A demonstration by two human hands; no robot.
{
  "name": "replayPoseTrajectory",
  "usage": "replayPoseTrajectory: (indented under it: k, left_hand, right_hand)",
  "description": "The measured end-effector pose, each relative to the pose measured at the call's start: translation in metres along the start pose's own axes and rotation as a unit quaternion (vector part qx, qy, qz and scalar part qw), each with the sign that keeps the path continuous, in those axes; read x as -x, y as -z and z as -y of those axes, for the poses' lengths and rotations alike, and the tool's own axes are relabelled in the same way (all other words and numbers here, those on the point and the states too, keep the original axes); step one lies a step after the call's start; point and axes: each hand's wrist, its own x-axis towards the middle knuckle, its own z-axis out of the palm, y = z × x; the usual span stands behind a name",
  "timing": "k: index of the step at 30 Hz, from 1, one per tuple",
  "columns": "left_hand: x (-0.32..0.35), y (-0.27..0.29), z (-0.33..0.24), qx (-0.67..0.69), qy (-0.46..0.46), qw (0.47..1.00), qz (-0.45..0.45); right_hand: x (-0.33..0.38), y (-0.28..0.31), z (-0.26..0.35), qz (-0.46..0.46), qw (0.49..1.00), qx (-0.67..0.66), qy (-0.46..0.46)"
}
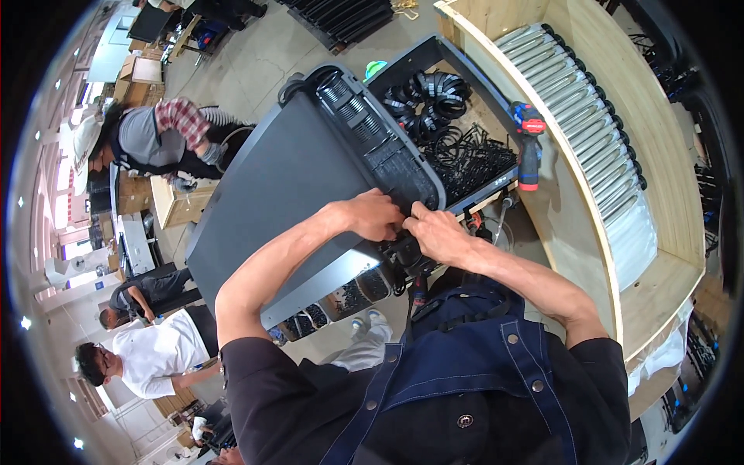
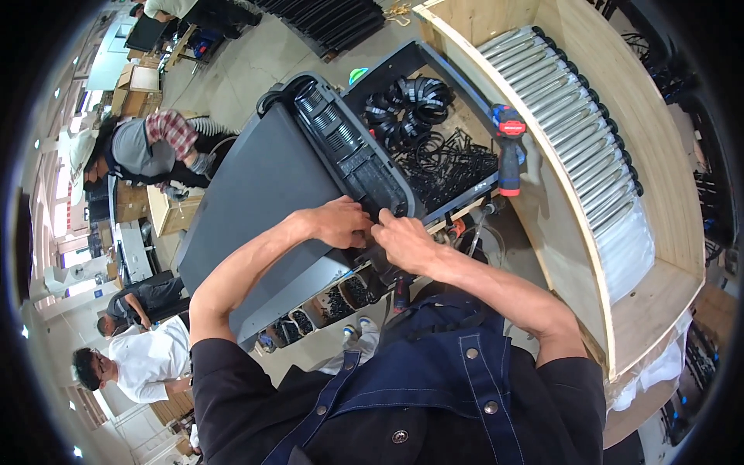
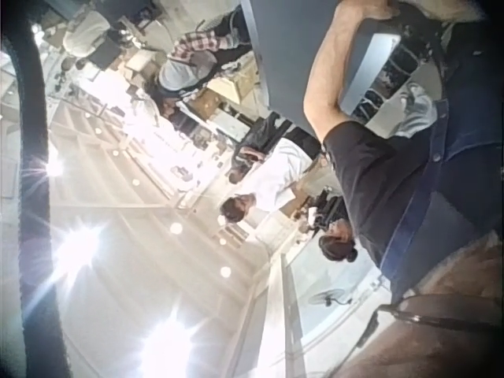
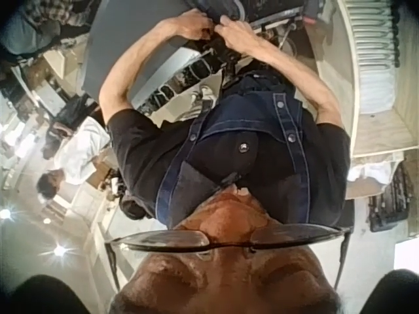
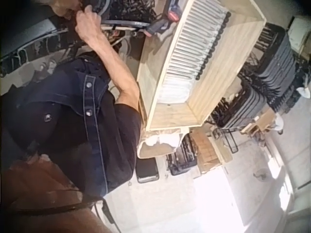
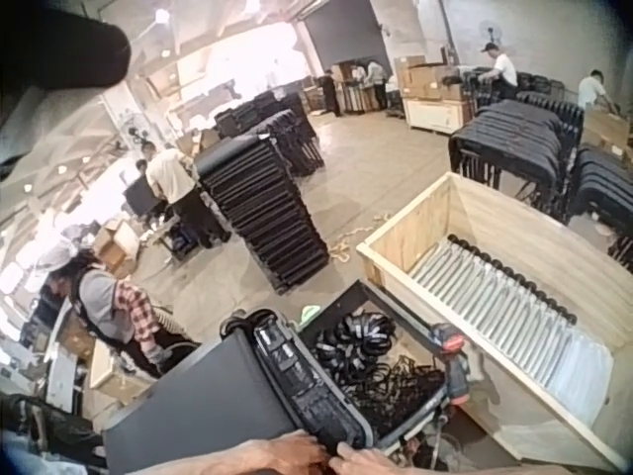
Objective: Assemble a motorized treadmill by installing components and securing parts with power tools.
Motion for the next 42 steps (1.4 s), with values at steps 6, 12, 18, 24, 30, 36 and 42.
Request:
replayPoseTrajectory:
  k: [6, 12, 18, 24, 30, 36, 42]
  left_hand:
    - [0.013, -0.013, 0.003, 0.014, 0.002, 0.999, -0.047]
    - [0.002, 0.005, -0.002, 0.021, 0.033, 0.999, -0.021]
    - [-0.003, 0.004, 0.000, 0.027, 0.037, 0.999, -0.023]
    - [0.012, -0.004, -0.006, 0.047, 0.050, 0.998, -0.009]
    - [0.001, 0.007, 0.001, 0.031, 0.035, 0.999, 0.002]
    - [0.009, 0.009, 0.001, 0.032, 0.046, 0.998, 0.000]
    - [-0.006, 0.002, 0.006, -0.004, -0.002, 1.000, -0.026]
  right_hand:
    - [0.028, 0.039, -0.074, -0.434, 0.869, -0.196, -0.133]
    - [0.034, 0.080, -0.219, -0.342, 0.833, -0.022, -0.434]
    - [0.045, 0.061, -0.239, -0.513, 0.825, -0.158, -0.179]
    - [0.121, 0.109, -0.111, -0.297, 0.840, -0.370, -0.262]
    - [0.142, 0.083, -0.123, -0.059, 0.783, -0.534, -0.314]
    - [0.124, 0.077, -0.126, 0.004, 0.769, -0.559, -0.309]
    - [0.139, 0.063, -0.158, 0.008, 0.857, -0.401, -0.322]
